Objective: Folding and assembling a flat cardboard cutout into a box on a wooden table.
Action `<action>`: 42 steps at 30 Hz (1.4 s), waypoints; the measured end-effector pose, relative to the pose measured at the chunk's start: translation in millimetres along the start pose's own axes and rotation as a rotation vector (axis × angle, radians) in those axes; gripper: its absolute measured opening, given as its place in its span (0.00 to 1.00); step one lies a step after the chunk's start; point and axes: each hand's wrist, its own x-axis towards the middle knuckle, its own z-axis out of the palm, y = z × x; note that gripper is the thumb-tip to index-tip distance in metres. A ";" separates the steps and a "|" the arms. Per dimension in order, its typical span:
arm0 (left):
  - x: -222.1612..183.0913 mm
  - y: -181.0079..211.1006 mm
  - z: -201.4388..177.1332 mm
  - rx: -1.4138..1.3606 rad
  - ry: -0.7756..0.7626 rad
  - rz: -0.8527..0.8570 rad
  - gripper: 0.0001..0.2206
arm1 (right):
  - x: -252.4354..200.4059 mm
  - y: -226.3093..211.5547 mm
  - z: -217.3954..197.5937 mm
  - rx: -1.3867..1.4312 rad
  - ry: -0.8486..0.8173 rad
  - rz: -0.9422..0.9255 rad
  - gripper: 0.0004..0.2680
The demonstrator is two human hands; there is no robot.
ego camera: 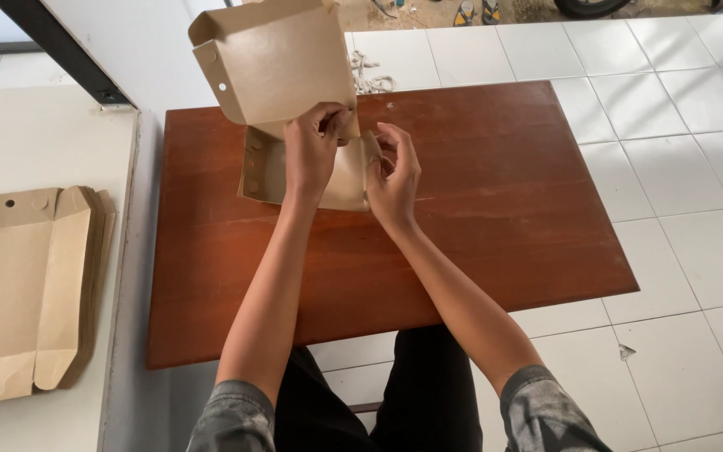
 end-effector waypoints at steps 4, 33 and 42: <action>-4.9 -6.7 5.0 0.008 -0.022 -0.038 0.07 | 3.4 2.3 -6.2 0.055 0.019 0.218 0.16; -14.7 -33.7 19.6 -0.313 -0.198 -0.372 0.13 | 18.3 43.0 -20.9 0.487 0.071 0.654 0.17; -16.9 -47.1 15.0 -0.377 -0.200 -0.393 0.15 | 19.2 63.9 -19.2 0.438 0.096 0.727 0.09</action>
